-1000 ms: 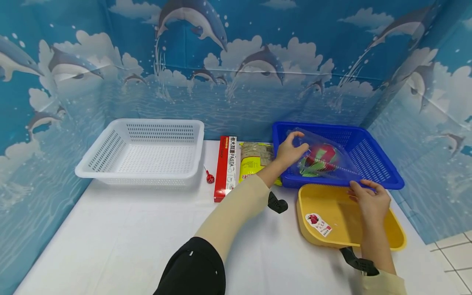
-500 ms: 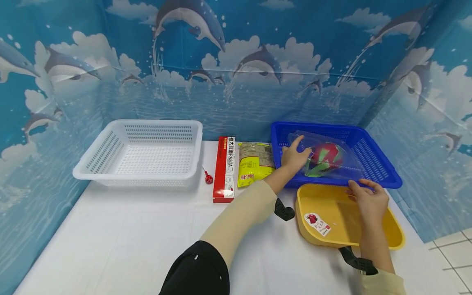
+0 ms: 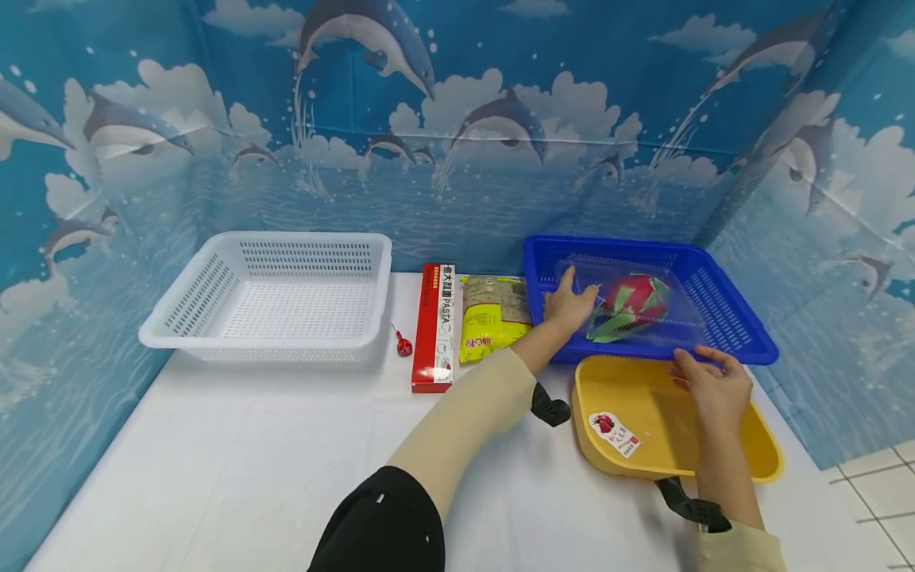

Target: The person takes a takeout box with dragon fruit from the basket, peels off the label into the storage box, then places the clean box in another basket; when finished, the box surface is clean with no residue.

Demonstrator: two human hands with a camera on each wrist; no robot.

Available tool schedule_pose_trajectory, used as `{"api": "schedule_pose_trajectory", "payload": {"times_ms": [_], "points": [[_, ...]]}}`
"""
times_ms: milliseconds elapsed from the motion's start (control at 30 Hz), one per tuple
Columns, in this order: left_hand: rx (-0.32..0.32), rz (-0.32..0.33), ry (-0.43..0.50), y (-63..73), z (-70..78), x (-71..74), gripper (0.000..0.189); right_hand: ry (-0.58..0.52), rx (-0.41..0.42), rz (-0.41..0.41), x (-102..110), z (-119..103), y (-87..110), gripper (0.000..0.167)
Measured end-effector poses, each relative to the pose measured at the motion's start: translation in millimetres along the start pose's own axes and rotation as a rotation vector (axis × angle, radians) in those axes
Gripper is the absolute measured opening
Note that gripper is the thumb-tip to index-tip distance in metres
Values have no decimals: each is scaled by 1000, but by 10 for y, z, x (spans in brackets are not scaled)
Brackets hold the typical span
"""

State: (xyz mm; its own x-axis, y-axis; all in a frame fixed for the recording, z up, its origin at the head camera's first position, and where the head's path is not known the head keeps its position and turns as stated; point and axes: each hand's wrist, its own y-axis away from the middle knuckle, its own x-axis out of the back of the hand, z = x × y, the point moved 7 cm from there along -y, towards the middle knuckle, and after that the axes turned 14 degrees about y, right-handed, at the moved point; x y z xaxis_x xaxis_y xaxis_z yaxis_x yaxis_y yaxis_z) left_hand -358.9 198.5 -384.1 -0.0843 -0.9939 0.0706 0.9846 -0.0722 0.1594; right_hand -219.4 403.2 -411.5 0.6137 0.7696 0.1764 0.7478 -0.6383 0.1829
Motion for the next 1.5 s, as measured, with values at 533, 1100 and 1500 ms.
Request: {"api": "schedule_pose_trajectory", "payload": {"times_ms": [533, 1100, 1500], "points": [[123, 5, -29, -52, -89, -1, 81, 2, 8, -3, -47, 10, 0, 34], [-266, -81, -152, 165, 90, 84, 66, -44, 3, -13, -41, -4, 29, 33], [-481, -235, -206, 404, 122, 380, 55, -57, 10, -14, -19, -11, 7, 35]]}}
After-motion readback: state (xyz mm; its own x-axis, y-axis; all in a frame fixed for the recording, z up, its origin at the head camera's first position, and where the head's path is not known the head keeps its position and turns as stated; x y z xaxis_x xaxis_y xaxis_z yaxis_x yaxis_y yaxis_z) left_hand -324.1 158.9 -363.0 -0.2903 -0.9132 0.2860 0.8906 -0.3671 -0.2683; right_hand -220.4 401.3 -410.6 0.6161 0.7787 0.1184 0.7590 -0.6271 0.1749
